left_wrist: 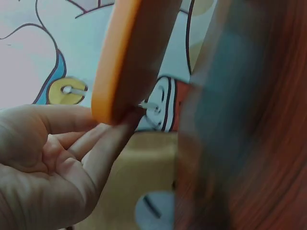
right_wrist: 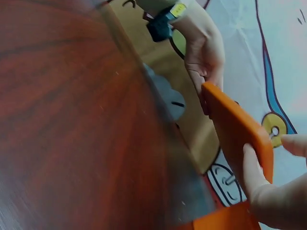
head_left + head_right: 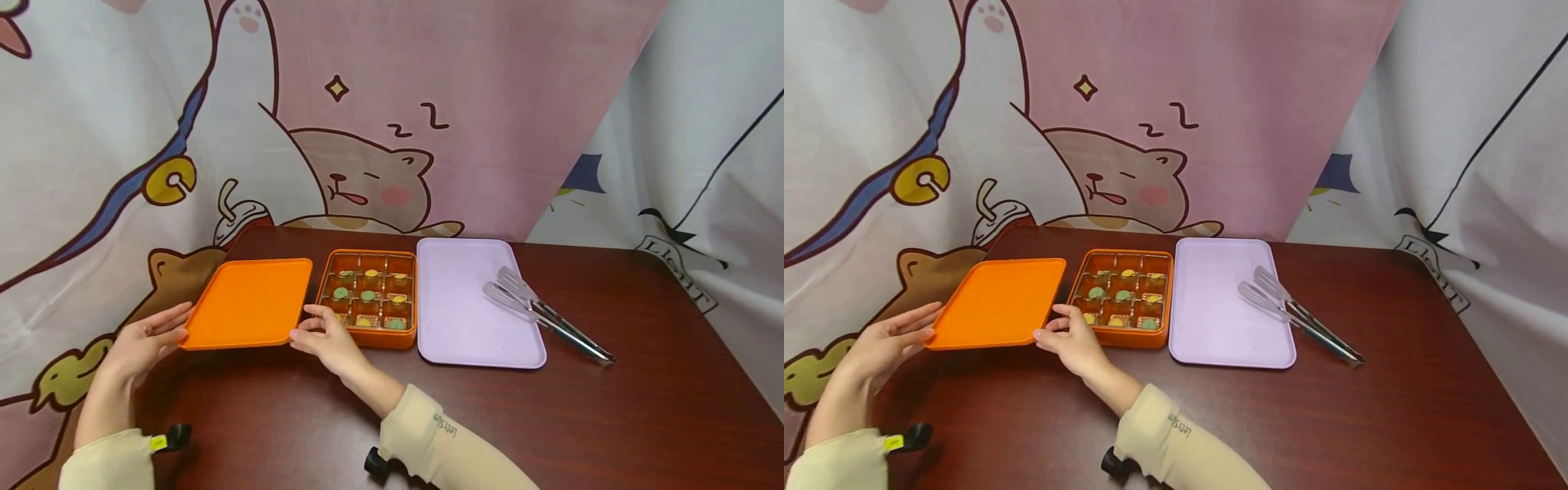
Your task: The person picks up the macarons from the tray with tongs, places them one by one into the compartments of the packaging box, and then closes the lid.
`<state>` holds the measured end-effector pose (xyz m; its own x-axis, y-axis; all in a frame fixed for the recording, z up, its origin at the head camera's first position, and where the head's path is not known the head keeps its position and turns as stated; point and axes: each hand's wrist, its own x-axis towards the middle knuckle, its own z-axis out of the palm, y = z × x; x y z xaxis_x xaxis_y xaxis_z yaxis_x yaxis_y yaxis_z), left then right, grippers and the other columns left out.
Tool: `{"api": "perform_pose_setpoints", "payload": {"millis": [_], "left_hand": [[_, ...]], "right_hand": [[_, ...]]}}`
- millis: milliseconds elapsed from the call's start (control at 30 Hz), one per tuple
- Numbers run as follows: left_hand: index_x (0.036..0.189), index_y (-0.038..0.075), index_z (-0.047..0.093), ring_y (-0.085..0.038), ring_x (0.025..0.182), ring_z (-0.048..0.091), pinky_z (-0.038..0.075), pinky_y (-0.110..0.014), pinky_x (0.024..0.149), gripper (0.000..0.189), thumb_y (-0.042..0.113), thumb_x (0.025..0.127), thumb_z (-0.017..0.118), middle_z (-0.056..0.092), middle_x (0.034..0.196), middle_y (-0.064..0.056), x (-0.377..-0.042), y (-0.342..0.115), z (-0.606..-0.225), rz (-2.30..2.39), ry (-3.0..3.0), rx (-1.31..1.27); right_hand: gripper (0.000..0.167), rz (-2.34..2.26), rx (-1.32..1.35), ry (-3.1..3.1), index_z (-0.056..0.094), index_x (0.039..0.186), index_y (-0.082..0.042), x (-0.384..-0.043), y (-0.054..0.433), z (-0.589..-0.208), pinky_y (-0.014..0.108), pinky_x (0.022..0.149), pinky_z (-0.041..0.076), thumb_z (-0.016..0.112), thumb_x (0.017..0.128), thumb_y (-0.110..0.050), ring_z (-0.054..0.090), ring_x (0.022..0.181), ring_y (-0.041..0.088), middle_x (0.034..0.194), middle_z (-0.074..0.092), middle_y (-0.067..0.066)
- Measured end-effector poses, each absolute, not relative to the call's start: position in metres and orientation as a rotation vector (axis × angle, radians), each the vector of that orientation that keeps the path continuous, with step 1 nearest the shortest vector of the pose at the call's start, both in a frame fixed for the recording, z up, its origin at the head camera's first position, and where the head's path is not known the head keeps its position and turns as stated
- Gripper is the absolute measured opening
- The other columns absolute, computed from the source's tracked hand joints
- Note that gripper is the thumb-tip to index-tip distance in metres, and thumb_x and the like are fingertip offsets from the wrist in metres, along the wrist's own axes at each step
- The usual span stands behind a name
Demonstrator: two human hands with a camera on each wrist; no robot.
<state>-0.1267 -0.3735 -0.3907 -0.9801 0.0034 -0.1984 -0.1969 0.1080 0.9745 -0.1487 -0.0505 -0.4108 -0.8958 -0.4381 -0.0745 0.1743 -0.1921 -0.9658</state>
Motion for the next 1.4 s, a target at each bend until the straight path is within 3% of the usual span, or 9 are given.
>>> {"api": "perform_pose_setpoints", "payload": {"millis": [167,467,733,933,1033,1133,1233,1333,1400], "left_hand": [[0.151,0.01,0.044,0.006,0.096,0.069,0.056,-0.012,0.079,0.06,0.008,0.096,0.065,0.068,0.11,0.029,-0.137,-0.351,-0.388,2.046,2.175,-0.074],[0.153,0.003,0.038,0.007,0.097,0.068,0.055,-0.012,0.081,0.068,0.019,0.094,0.069,0.066,0.11,0.029,-0.162,-0.307,-0.378,1.997,2.286,-0.031],[0.148,0.0,0.045,0.005,0.091,0.07,0.056,-0.013,0.079,0.063,0.018,0.093,0.071,0.07,0.104,0.025,-0.183,-0.269,-0.366,2.076,2.357,0.01],[0.138,-0.001,0.058,-0.001,0.087,0.072,0.058,-0.017,0.077,0.051,0.009,0.089,0.073,0.075,0.096,0.013,-0.191,-0.241,-0.356,2.312,2.267,0.101],[0.128,0.004,0.068,0.001,0.086,0.071,0.058,-0.016,0.078,0.039,0.009,0.09,0.073,0.074,0.092,0.016,-0.192,-0.228,-0.352,2.298,2.399,0.123],[0.115,0.008,0.075,0.004,0.085,0.067,0.054,-0.013,0.078,0.026,0.011,0.089,0.075,0.072,0.085,0.023,-0.193,-0.218,-0.35,2.214,2.606,0.115],[0.104,0.006,0.077,0.002,0.081,0.063,0.051,-0.013,0.074,0.016,0.01,0.088,0.076,0.07,0.08,0.024,-0.195,-0.21,-0.351,2.167,2.77,0.134],[0.103,0.003,0.077,0.003,0.081,0.064,0.052,-0.011,0.074,0.015,0.006,0.089,0.074,0.072,0.088,0.016,-0.196,-0.204,-0.355,2.15,2.873,0.204],[0.107,0.004,0.077,0.006,0.083,0.065,0.053,-0.01,0.073,0.018,0.006,0.09,0.072,0.073,0.098,0.008,-0.196,-0.201,-0.358,2.087,2.946,0.213]], "right_hand": [[0.046,-2.189,-0.301,1.665,0.038,0.141,0.007,-0.16,-0.032,-0.406,0.045,0.09,0.058,0.055,0.101,-0.004,0.067,0.083,0.013,0.105,0.06,0.013],[0.035,-2.16,-0.344,1.876,0.049,0.132,0.006,-0.176,0.013,-0.393,0.038,0.079,0.062,0.057,0.1,-0.007,0.068,0.076,0.01,0.103,0.068,0.02],[0.035,-2.141,-0.275,2.132,0.061,0.129,0.003,-0.188,0.053,-0.371,0.022,0.065,0.056,0.064,0.095,-0.007,0.061,0.069,0.009,0.09,0.064,0.001],[0.034,-2.174,-0.292,2.259,0.065,0.126,0.003,-0.189,0.078,-0.357,0.021,0.061,0.051,0.067,0.093,-0.006,0.058,0.064,0.011,0.076,0.063,-0.007],[0.032,-2.209,-0.293,2.333,0.068,0.122,0.003,-0.189,0.087,-0.354,0.022,0.063,0.054,0.068,0.092,-0.005,0.059,0.062,0.012,0.072,0.063,-0.008],[0.028,-2.242,-0.282,2.39,0.07,0.119,0.005,-0.188,0.094,-0.352,0.027,0.068,0.059,0.068,0.092,-0.002,0.063,0.063,0.009,0.076,0.068,-0.003],[0.026,-2.285,-0.28,2.392,0.069,0.117,0.009,-0.187,0.099,-0.353,0.029,0.072,0.061,0.061,0.094,0.002,0.068,0.068,0.005,0.086,0.074,0.014],[0.028,-2.331,-0.257,2.343,0.068,0.119,0.009,-0.187,0.102,-0.355,0.028,0.075,0.061,0.053,0.098,-0.001,0.069,0.075,0.003,0.104,0.073,0.027],[0.03,-2.334,-0.237,2.311,0.068,0.122,0.008,-0.188,0.104,-0.357,0.026,0.075,0.061,0.052,0.101,-0.006,0.07,0.079,0.003,0.116,0.07,0.027]]}}
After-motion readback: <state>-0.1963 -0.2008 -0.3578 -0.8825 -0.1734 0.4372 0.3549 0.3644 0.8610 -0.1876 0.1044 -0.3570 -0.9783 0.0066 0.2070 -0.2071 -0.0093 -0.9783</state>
